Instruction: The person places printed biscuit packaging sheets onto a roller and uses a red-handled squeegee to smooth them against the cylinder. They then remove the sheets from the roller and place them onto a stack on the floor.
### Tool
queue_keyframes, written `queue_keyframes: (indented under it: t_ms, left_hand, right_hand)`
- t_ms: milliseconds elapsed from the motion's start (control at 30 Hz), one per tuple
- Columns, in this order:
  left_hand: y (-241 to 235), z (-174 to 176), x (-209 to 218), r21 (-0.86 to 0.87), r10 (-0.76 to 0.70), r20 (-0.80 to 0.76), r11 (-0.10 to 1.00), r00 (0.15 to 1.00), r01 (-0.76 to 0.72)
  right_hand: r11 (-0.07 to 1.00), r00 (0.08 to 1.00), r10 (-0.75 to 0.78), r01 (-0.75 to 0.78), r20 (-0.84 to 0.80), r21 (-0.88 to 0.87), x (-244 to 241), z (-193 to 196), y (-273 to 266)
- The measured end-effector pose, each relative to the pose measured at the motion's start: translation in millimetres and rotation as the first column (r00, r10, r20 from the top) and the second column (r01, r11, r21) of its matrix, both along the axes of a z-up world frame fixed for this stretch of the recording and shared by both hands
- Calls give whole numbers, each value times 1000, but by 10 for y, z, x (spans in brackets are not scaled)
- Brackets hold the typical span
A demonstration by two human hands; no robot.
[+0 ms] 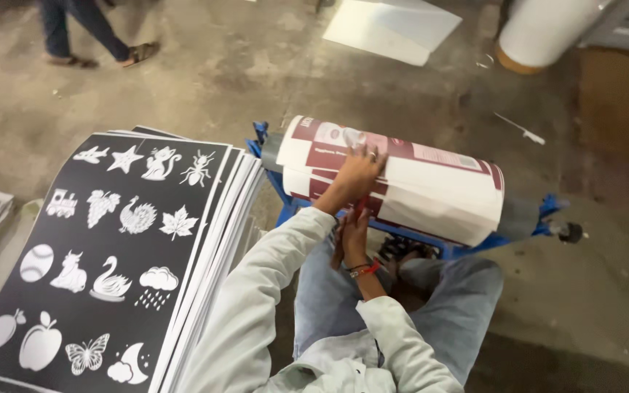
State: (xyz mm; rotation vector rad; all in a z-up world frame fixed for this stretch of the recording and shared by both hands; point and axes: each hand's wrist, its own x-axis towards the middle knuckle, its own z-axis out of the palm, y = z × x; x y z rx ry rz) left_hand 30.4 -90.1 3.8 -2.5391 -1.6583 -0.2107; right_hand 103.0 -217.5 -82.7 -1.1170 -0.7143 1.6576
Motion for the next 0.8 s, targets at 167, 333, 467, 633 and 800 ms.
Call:
queue_keyframes:
  t_ms: [167,333,467,633,800]
  left_hand:
    - [-217,73,15,124,-28,73,992,997,19]
    - [-384,245,-14,114,-22,41,993,999,17]
    - [-565,357,8,154,-59,208,988,976,26]
    - [-284,373,67,94,72,90,992,993,-80]
    - [725,274,-197,-294,316,296,928,901,-229]
  right_hand:
    - [952,941,304,-305,-150,14,240,212,-23]
    - [998,981,58,-61,-184,-15,1060,619,-354]
    - [990,958,112,-84,-264,116,1668,826,-406]
    - [991,976,135,-131,-173,33,1879,877,-173]
    - [988,984,142,-134,-104,80,1858,740,-140]
